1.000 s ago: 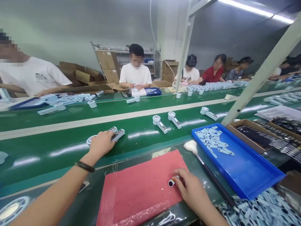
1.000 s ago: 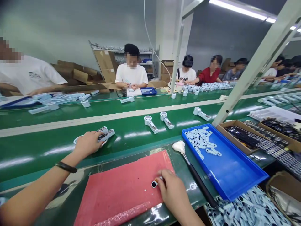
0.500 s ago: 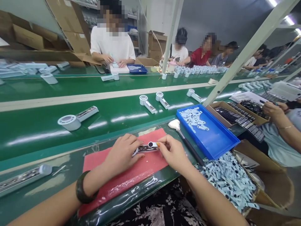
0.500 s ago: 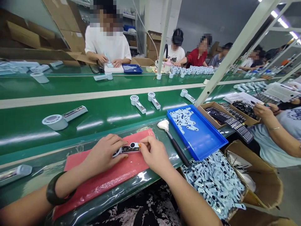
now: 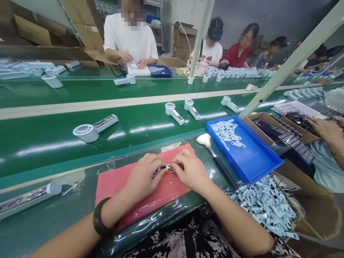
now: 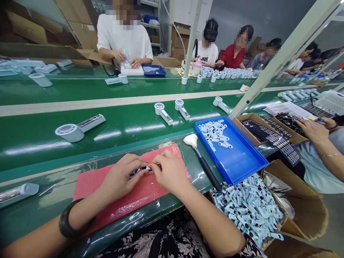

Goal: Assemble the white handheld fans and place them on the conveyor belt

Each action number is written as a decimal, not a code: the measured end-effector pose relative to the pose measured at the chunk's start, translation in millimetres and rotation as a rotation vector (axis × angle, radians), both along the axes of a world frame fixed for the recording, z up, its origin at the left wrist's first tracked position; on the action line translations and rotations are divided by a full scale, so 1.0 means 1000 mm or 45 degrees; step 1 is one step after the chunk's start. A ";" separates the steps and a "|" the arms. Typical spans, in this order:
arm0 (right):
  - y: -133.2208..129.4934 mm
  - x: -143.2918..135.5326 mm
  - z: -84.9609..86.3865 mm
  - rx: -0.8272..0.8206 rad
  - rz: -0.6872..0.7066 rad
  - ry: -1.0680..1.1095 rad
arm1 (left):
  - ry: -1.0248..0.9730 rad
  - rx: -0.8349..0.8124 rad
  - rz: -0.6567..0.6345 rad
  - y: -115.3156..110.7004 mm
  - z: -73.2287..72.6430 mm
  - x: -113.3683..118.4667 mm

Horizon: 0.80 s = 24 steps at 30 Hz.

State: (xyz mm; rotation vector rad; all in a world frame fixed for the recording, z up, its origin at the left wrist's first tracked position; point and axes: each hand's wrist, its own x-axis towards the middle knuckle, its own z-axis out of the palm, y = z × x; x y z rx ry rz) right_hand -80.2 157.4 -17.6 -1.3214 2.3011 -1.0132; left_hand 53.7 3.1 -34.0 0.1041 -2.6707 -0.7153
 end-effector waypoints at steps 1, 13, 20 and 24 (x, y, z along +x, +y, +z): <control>0.000 -0.004 -0.005 -0.053 0.029 -0.085 | -0.005 0.003 0.006 0.000 0.001 -0.001; 0.023 -0.006 -0.010 0.111 0.385 -0.041 | -0.046 -0.330 -0.062 0.024 0.000 0.022; 0.021 0.000 -0.026 0.017 0.326 0.043 | -0.195 -0.262 -0.018 0.028 0.004 0.017; 0.032 0.000 -0.027 -0.121 0.292 -0.077 | -0.250 -0.485 -0.012 0.028 0.013 0.020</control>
